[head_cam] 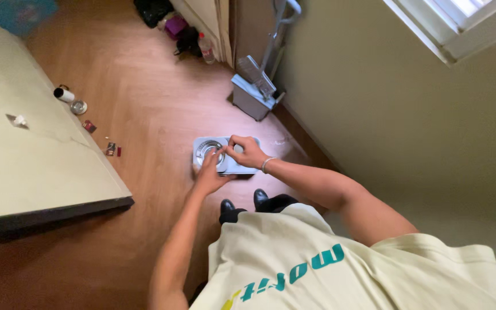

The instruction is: The person assembles a spin mop by inserting the mop head into the wringer base and attaching the handle. They then operate the wringer by pushing down on the handle to spin the mop head inside the base.

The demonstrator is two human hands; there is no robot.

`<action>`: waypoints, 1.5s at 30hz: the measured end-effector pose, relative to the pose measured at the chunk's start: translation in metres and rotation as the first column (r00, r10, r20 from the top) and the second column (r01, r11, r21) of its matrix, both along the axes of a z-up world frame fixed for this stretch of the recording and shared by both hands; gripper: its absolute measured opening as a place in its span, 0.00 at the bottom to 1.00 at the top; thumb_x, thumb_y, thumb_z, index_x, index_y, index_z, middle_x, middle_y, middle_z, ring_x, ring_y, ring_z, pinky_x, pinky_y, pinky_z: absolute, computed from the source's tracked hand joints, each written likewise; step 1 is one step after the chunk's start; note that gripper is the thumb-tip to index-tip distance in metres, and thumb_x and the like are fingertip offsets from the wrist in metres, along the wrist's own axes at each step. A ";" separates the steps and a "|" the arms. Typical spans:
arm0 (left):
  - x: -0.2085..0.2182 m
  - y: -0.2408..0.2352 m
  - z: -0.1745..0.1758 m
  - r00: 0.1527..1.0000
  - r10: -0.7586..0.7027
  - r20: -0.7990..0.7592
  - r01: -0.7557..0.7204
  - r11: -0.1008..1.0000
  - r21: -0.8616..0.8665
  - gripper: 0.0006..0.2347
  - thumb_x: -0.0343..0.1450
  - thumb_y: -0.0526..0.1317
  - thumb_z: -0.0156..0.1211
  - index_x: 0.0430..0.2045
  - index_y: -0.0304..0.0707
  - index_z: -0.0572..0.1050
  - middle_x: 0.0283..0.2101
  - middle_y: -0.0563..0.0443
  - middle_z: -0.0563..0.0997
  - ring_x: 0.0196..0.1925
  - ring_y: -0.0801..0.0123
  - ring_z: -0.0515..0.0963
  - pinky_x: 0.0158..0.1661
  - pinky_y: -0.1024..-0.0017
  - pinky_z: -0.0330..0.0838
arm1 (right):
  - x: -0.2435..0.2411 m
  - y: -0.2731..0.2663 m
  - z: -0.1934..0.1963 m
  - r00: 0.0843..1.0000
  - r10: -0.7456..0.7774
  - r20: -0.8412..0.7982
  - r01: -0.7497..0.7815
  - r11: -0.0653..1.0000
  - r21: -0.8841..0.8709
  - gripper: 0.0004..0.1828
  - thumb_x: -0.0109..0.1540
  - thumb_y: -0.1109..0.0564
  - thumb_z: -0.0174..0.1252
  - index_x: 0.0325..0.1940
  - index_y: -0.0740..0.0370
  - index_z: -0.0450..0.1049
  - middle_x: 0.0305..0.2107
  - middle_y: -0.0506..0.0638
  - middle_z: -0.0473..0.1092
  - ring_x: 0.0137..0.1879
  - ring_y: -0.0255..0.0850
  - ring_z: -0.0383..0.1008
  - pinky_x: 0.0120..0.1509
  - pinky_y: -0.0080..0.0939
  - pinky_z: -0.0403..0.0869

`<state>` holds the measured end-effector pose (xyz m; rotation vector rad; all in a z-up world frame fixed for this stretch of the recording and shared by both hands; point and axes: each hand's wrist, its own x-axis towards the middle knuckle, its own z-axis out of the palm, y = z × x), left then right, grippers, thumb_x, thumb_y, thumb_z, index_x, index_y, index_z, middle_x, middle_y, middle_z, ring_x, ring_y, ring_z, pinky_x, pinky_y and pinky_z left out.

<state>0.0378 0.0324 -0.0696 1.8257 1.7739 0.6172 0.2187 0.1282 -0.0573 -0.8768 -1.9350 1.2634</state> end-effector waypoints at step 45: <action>0.013 0.129 0.098 0.639 -0.532 0.556 0.183 0.806 0.562 0.06 0.64 0.34 0.69 0.28 0.33 0.76 0.29 0.44 0.82 0.34 0.58 0.85 0.36 0.66 0.77 | -0.033 0.017 0.225 0.950 0.015 -0.312 0.026 0.991 0.128 0.21 0.73 0.57 0.54 0.26 0.66 0.66 0.22 0.47 0.70 0.28 0.32 0.68 0.35 0.32 0.68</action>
